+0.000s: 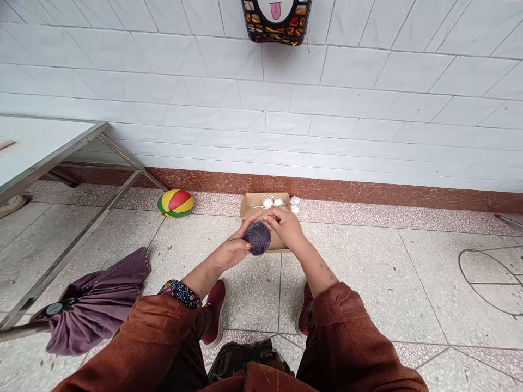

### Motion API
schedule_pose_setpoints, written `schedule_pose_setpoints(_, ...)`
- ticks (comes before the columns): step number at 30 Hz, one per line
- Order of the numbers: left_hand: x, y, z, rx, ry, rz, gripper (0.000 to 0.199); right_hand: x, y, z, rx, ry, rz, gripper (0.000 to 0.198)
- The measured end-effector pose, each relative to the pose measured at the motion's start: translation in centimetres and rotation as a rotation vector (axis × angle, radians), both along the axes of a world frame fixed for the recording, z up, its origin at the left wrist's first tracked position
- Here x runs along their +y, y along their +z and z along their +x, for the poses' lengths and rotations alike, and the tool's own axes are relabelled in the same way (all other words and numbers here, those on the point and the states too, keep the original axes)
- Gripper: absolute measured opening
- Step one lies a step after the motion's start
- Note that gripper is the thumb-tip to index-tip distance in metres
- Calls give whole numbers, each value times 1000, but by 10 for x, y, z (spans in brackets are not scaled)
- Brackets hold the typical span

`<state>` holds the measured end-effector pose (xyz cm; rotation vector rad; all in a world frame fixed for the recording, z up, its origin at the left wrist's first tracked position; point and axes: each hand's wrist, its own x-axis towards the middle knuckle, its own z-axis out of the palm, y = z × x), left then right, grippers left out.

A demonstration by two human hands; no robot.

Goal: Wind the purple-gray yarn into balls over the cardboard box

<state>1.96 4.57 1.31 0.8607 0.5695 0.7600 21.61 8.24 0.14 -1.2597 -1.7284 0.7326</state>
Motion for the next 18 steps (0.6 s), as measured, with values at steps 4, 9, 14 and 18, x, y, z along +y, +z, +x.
schedule_pose_setpoints(4,2,6,-3,-103,37,-41,84,1,-6,-2,-52,24,-42,16)
schedule_pose_setpoints(9,6,6,-6,-191,185,-127,72,1,-8,-3,-69,34,-42,13)
schedule_pose_setpoints(14,12,5,-6,-193,305,-159,59,0,-7,-4,-137,50,-64,11)
schedule_pose_setpoints(18,21,-2,-6,-33,467,-182,42,-4,-3,-7,-129,153,-77,10)
